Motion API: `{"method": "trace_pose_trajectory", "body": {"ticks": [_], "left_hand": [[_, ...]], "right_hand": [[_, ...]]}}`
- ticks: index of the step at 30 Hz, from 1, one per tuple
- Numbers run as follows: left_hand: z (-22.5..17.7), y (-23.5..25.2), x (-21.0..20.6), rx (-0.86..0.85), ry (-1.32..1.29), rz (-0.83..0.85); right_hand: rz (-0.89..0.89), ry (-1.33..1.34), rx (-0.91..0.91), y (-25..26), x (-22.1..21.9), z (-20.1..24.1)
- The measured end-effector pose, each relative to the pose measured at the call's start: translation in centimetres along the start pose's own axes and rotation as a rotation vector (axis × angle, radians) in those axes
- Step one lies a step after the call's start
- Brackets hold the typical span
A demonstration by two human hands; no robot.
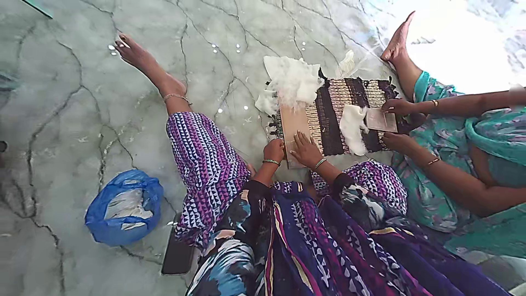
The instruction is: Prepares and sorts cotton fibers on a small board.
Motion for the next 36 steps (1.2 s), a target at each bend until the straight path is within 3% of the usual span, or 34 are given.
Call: {"method": "trace_pose_trajectory", "body": {"ticks": [5,14,20,22,29,36], "left_hand": [[1.3,0.6,-0.8,0.033,0.053,0.045],[1.1,-0.5,-2.7,0.018,0.132,0.269],[-1.7,-3.2,0.5,0.015,0.130,0.113],[-0.3,-1.7,-1.0,0.005,0.157,0.071],[0.5,-2.2,-2.8,-0.006,0.180,0.137],[-0.4,-3.0,-3.6,-0.059,0.242,0.177]], "right_hand": [[0.093,-0.050,-0.008,1.5,-3.1,0.6],[0.262,-0.036,0.013,-4.4,-3.5,0.1],[0.080,0.056,-0.032,-4.2,2.8,2.2],[0.016,0.053,-0.019,-2.8,1.1,1.2],[0.109,0.044,0.028,-3.4,-4.0,0.6],[0.199,0.010,0.021,-5.7,-2.5,0.7]]}}
Point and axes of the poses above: each hand's wrist, its own y-axis towards the middle knuckle, its own x-axis out of the back of the hand, z = x × y, the point moved 10 cm from there along y, towards the middle knuckle, and after that the axes turned 3 degrees about -z, right-handed, at the moved point
